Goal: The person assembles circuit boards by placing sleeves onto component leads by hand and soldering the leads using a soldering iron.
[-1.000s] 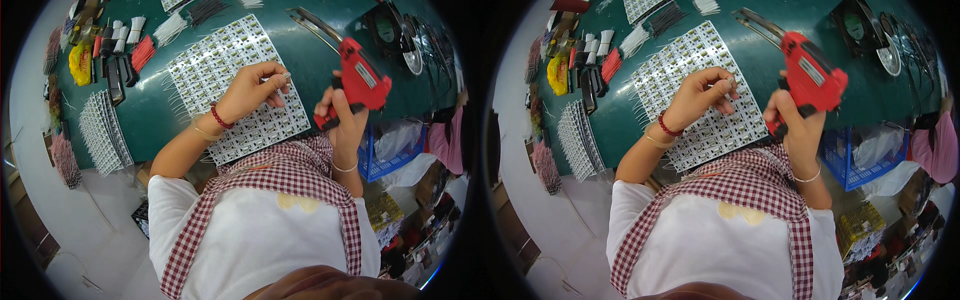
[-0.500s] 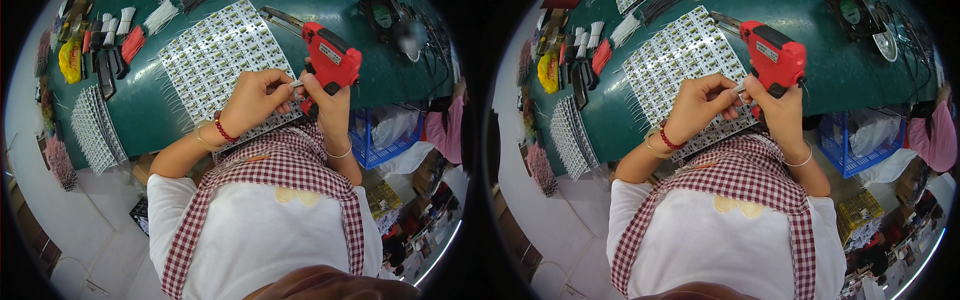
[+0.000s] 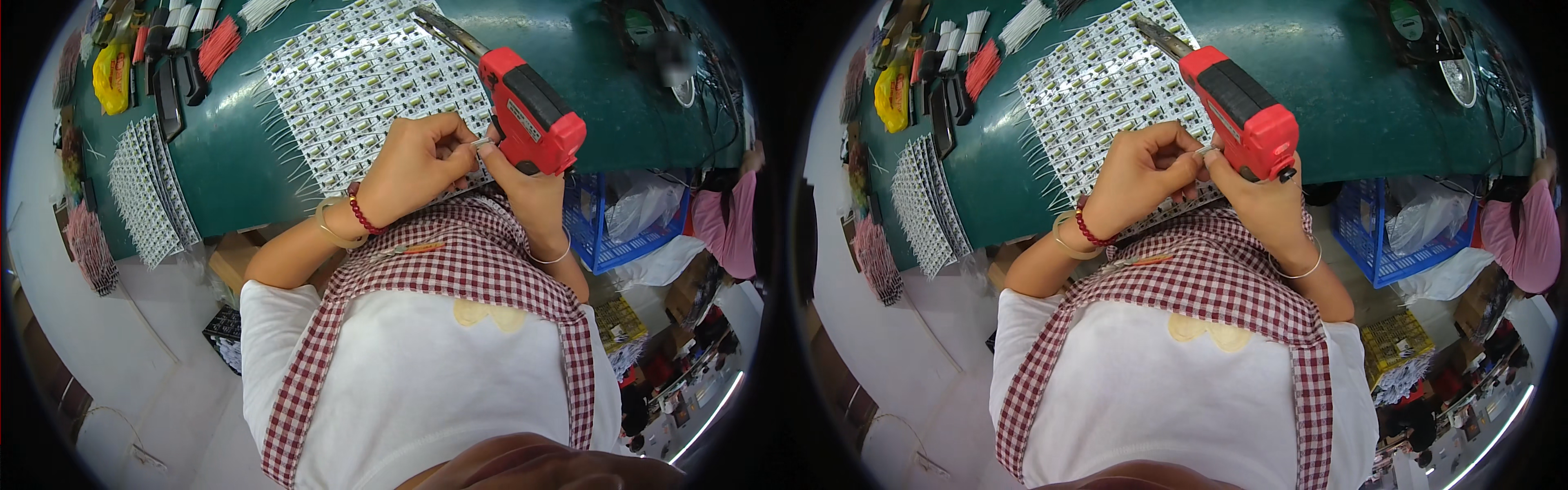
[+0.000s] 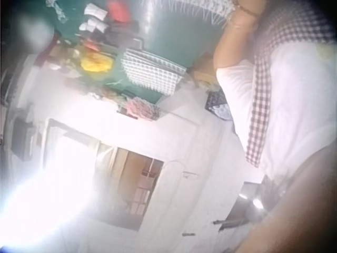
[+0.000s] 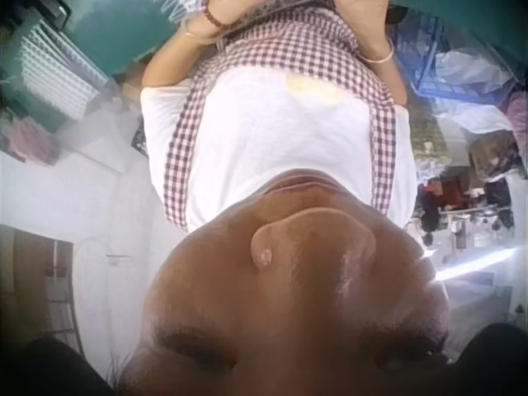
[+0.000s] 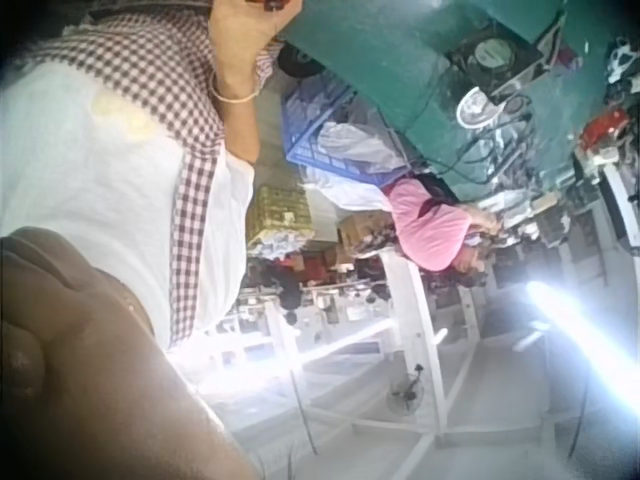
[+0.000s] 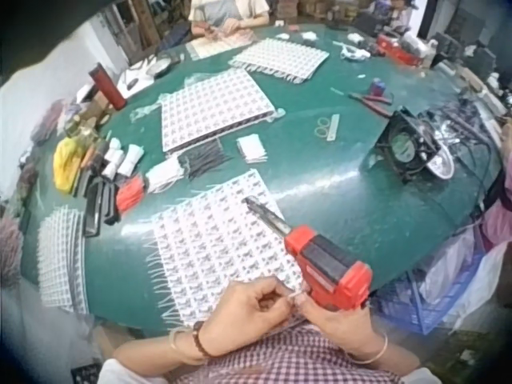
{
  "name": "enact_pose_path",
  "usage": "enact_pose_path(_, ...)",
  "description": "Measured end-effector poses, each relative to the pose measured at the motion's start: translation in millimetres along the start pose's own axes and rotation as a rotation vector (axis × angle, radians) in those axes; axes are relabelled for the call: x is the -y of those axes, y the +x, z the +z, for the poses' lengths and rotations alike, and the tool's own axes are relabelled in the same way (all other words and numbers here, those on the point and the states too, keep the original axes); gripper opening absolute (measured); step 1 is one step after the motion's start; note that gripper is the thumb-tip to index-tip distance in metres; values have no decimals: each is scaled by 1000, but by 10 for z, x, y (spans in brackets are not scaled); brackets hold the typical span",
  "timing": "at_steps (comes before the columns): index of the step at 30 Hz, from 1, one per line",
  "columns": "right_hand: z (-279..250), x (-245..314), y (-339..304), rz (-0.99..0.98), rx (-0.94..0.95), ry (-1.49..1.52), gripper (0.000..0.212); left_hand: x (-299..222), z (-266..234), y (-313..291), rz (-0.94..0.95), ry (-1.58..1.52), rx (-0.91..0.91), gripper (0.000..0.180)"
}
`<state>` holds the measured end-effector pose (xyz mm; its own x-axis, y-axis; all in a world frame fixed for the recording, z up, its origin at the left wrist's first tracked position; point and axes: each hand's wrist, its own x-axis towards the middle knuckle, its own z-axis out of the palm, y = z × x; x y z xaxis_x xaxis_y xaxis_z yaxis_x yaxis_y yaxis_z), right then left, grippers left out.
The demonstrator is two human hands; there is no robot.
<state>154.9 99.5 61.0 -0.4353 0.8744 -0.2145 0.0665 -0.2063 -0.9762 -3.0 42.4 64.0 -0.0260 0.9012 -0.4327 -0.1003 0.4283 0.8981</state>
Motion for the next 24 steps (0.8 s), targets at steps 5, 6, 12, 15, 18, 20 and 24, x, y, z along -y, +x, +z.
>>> enact_pose_path(5,0,18,-18,-31,66,-101,18,13,-8,-86,28,78,-43,9)
enact_pose_path(6,8,16,-43,-61,46,-134,19,19,-9,-106,29,76,-50,9)
enact_pose_path(12,37,-12,-72,17,71,-94,20,122,-12,-170,161,198,-124,9)
enact_pose_path(15,73,-18,-92,7,45,-93,20,168,18,-200,290,341,-214,7)
enact_pose_path(18,67,-4,-88,-1,65,-115,18,217,0,-184,463,559,-306,7)
enact_pose_path(20,46,-10,-89,20,31,-105,21,224,-72,-122,550,658,-348,8)
enact_pose_path(24,-102,-16,-61,64,-55,72,39,259,-460,70,603,892,-497,11)
